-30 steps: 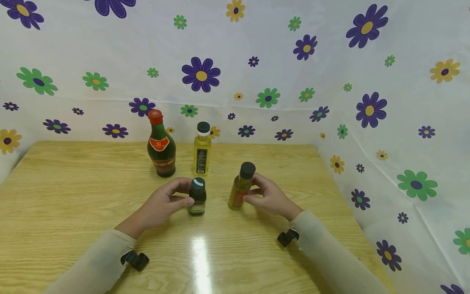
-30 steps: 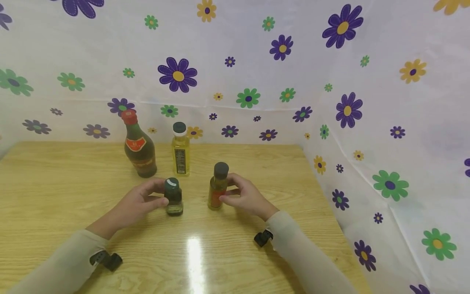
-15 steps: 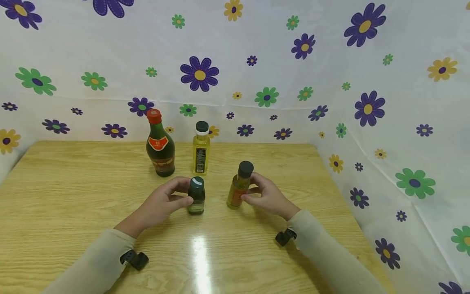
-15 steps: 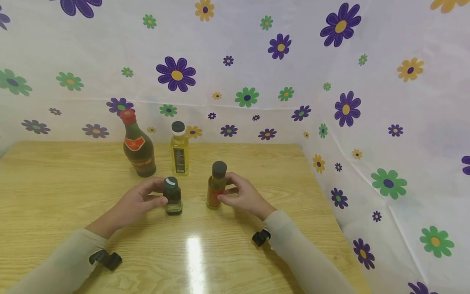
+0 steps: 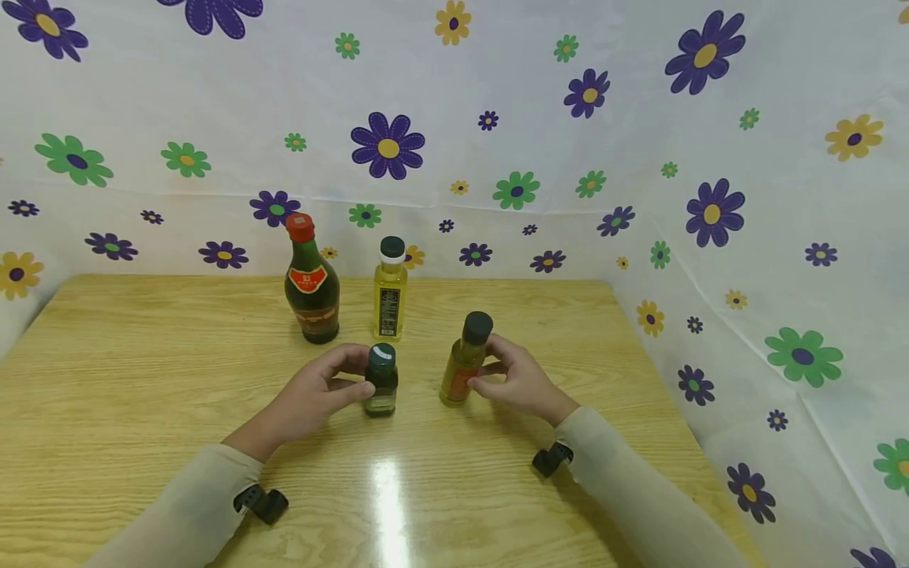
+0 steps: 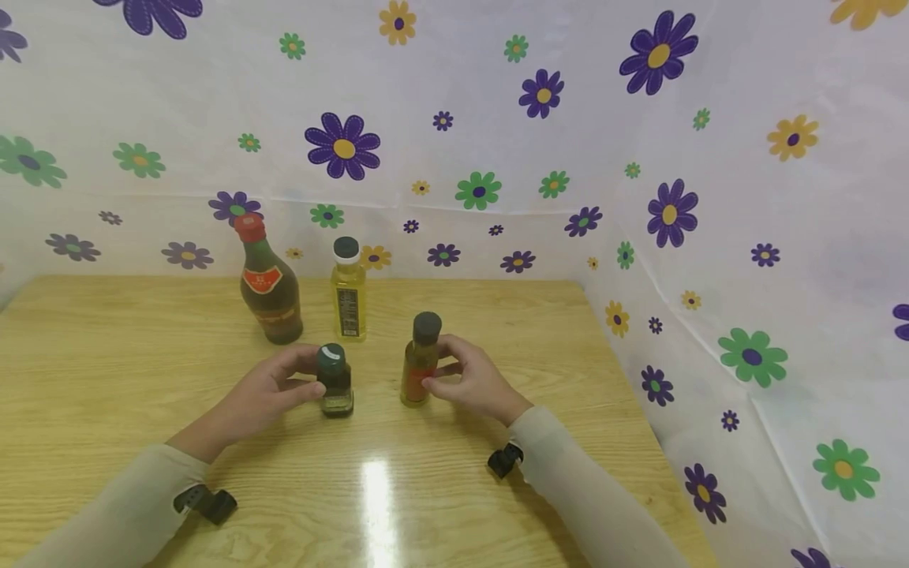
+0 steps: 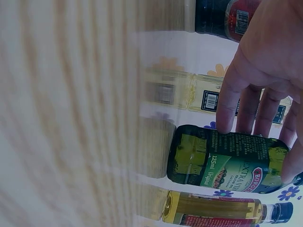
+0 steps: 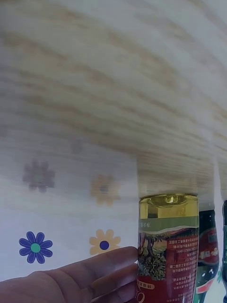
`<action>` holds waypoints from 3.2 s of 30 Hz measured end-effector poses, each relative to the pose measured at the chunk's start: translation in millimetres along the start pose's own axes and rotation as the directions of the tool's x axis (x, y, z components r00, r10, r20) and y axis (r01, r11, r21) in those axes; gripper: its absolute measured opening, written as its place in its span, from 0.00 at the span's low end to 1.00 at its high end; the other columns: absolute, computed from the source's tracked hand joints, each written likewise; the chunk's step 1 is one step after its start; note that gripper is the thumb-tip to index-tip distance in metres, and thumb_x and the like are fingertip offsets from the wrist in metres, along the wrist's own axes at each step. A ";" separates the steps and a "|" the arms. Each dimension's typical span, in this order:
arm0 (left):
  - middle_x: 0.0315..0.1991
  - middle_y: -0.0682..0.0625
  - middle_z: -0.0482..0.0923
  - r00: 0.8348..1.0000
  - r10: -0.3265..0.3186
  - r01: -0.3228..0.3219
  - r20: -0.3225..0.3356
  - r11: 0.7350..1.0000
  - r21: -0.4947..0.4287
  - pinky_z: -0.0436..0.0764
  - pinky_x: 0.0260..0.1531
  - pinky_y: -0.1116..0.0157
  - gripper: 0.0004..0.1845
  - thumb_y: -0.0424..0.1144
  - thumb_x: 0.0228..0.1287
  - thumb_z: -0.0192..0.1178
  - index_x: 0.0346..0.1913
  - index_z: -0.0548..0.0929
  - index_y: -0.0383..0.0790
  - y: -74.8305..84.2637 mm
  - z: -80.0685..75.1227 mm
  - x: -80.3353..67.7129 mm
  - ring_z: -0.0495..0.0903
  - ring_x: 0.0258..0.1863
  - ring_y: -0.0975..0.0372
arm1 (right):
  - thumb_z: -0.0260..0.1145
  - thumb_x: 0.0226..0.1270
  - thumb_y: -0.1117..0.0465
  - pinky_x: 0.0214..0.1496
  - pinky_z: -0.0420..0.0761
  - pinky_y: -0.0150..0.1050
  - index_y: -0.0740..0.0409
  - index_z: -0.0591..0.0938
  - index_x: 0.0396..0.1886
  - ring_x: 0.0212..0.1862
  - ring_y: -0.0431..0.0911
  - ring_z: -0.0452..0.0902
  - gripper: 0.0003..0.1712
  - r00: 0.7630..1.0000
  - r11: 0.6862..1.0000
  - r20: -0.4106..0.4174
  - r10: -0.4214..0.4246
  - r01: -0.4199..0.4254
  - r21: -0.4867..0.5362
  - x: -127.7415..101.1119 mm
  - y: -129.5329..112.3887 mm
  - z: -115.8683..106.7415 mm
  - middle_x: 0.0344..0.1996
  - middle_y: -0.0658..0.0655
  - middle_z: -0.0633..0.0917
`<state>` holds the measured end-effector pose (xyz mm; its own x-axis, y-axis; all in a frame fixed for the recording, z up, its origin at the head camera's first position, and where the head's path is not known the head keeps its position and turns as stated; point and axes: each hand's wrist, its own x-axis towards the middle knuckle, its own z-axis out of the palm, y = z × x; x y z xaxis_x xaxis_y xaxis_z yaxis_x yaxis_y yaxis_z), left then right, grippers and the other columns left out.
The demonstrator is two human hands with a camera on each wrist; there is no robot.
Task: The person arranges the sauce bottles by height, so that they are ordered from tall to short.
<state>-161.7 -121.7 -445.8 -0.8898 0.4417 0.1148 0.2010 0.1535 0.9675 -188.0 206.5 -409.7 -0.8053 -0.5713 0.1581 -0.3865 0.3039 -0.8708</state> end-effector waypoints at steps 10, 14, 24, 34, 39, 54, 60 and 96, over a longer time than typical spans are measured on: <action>0.51 0.50 0.75 1.000 0.006 -0.006 -0.002 1.000 0.014 0.80 0.50 0.65 0.22 0.43 0.62 0.63 0.59 0.73 0.50 -4.4 -1.1 0.4 0.74 0.53 0.56 | 0.65 0.62 0.69 0.52 0.79 0.54 0.61 0.70 0.61 0.57 0.52 0.73 0.27 0.997 1.000 -0.071 0.002 -0.001 0.020 15.3 -1.0 -17.2 0.54 0.61 0.77; 0.51 0.50 0.75 1.000 0.008 -0.008 0.000 1.000 0.006 0.80 0.50 0.64 0.22 0.43 0.62 0.63 0.59 0.73 0.50 -4.8 -1.1 0.0 0.74 0.53 0.56 | 0.65 0.62 0.68 0.53 0.79 0.53 0.61 0.71 0.61 0.56 0.52 0.73 0.27 0.996 1.000 -0.087 0.006 -0.008 -0.020 25.7 -1.3 -22.7 0.54 0.61 0.78; 0.52 0.50 0.75 1.000 0.028 -0.028 0.010 1.000 -0.010 0.80 0.50 0.64 0.22 0.41 0.63 0.63 0.59 0.73 0.51 -5.5 -2.8 0.4 0.74 0.53 0.57 | 0.66 0.62 0.66 0.54 0.79 0.48 0.60 0.73 0.59 0.54 0.51 0.74 0.24 0.992 0.999 -0.116 0.042 -0.045 -0.020 54.0 1.9 -28.6 0.52 0.59 0.78; 0.52 0.50 0.75 1.000 0.018 -0.018 0.009 1.000 -0.005 0.79 0.50 0.64 0.22 0.42 0.62 0.63 0.59 0.73 0.50 -6.9 -3.0 1.2 0.74 0.53 0.57 | 0.66 0.63 0.64 0.54 0.79 0.46 0.58 0.73 0.59 0.55 0.51 0.74 0.25 0.992 0.999 -0.124 0.034 -0.039 -0.038 70.1 5.0 -26.3 0.52 0.58 0.79; 0.52 0.50 0.75 1.000 0.019 -0.019 0.007 1.000 -0.007 0.79 0.50 0.64 0.22 0.41 0.62 0.63 0.59 0.73 0.50 -4.4 -2.7 0.4 0.74 0.53 0.56 | 0.67 0.62 0.65 0.55 0.79 0.49 0.60 0.73 0.60 0.56 0.53 0.73 0.26 0.994 0.999 -0.111 0.025 -0.028 -0.024 77.0 7.4 -21.8 0.53 0.59 0.78; 0.52 0.51 0.75 1.000 0.011 -0.011 0.013 1.000 -0.002 0.79 0.52 0.64 0.22 0.42 0.63 0.63 0.59 0.73 0.51 -6.3 -3.5 0.5 0.74 0.54 0.58 | 0.65 0.63 0.65 0.54 0.80 0.44 0.61 0.72 0.59 0.56 0.51 0.74 0.25 0.994 0.998 -0.106 0.036 -0.041 -0.052 83.8 6.4 -15.6 0.53 0.60 0.78; 0.52 0.50 0.75 1.000 0.009 -0.009 0.012 1.000 -0.002 0.79 0.51 0.62 0.21 0.41 0.63 0.63 0.59 0.73 0.51 -6.6 -3.8 0.5 0.74 0.54 0.57 | 0.66 0.62 0.66 0.55 0.79 0.45 0.62 0.72 0.59 0.56 0.52 0.74 0.25 0.994 0.997 -0.096 0.047 -0.052 -0.049 84.1 10.1 -14.2 0.53 0.60 0.78; 0.52 0.51 0.75 1.000 -0.009 0.009 -0.003 1.000 -0.023 0.79 0.51 0.62 0.22 0.45 0.61 0.64 0.58 0.73 0.54 -8.8 -2.3 0.0 0.74 0.54 0.57 | 0.62 0.66 0.67 0.57 0.74 0.57 0.65 0.67 0.62 0.58 0.63 0.69 0.26 0.987 0.994 -0.146 0.072 -0.060 0.090 16.9 20.9 -18.9 0.56 0.72 0.72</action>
<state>-164.4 -125.1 -453.8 -0.8928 0.4377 0.1063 0.1831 0.1370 0.9735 -218.2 217.6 -416.4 -0.8883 -0.4301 0.1609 -0.2959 0.2681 -0.9168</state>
